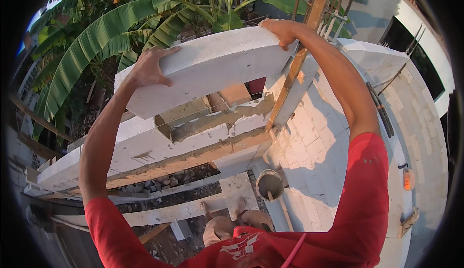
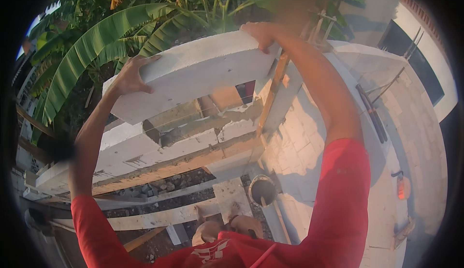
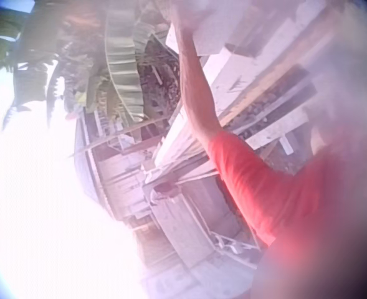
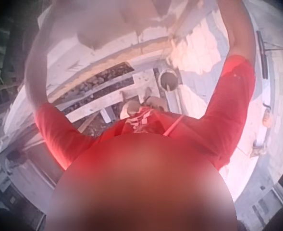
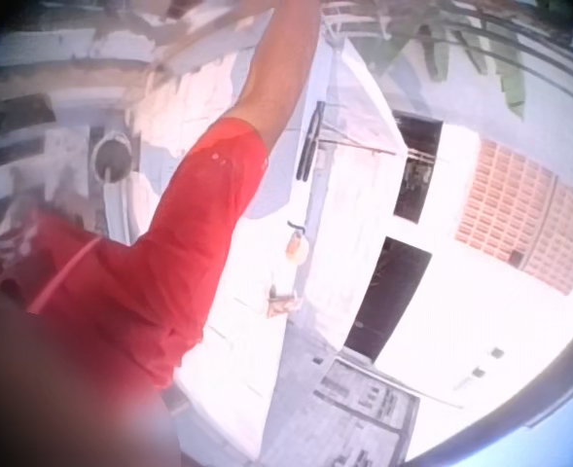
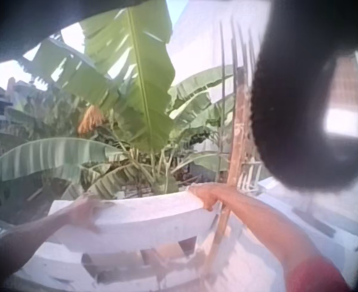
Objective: The person places white blocks onto a curved wall structure, applies mortar with a trowel, and taps the blocks into alignment. The person repeatedly scoops mortar, spreads it on the blocks, and adjusts their position along the scaffolding.
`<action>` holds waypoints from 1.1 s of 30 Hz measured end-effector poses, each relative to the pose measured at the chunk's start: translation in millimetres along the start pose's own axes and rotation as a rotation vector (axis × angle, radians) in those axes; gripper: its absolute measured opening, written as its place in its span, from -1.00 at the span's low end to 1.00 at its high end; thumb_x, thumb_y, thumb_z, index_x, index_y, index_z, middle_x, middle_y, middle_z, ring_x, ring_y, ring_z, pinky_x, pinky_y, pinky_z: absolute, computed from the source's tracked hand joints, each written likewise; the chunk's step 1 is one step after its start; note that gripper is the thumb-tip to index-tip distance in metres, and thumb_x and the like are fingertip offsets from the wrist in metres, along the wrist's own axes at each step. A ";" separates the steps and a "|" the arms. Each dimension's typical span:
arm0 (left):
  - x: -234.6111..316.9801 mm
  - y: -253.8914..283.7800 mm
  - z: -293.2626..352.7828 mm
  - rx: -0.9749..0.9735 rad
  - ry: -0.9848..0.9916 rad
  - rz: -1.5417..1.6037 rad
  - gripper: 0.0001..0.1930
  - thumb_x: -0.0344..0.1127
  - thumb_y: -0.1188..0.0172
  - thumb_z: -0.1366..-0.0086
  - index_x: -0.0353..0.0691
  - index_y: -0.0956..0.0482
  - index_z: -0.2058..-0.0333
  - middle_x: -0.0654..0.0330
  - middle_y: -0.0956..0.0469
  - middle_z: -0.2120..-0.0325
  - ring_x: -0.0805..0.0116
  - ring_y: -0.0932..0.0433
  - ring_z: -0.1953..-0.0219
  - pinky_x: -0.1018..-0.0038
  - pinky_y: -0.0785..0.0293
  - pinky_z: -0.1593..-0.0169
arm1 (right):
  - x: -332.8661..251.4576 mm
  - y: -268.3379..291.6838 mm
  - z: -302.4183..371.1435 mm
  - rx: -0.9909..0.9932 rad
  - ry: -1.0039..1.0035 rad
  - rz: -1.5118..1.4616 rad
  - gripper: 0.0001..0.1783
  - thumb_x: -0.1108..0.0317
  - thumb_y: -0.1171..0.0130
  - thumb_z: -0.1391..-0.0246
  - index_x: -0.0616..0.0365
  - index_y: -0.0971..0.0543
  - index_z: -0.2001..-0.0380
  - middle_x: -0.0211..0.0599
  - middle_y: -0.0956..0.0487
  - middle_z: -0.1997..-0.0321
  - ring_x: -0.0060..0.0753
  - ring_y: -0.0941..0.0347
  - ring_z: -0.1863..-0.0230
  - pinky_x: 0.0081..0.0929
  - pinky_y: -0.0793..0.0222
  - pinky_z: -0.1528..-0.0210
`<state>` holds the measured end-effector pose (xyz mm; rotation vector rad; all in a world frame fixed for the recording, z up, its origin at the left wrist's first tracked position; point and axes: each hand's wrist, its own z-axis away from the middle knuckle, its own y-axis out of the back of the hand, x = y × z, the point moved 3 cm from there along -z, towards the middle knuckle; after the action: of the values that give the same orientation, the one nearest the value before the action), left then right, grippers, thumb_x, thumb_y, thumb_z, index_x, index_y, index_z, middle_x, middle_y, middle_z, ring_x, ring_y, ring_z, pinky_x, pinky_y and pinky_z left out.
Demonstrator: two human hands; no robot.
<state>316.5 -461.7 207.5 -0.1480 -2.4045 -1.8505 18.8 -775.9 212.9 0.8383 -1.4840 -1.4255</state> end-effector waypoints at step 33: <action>-37.9 -105.5 -18.3 -0.134 -0.092 0.028 0.08 -0.08 -0.60 0.35 0.06 -0.46 -0.32 -0.06 -0.61 0.04 0.02 -0.51 -0.08 0.23 -0.39 -0.19 | 1.4 -74.2 -7.7 -0.121 -0.138 0.036 0.36 0.63 -0.54 0.65 0.17 -0.19 -0.43 0.02 -0.11 -0.56 -0.04 -0.09 -0.54 -0.25 -0.17 -0.51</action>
<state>339.7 -506.8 105.9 -0.2822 -2.3218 -2.0356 17.5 -788.3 139.3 0.6475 -1.4903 -1.5558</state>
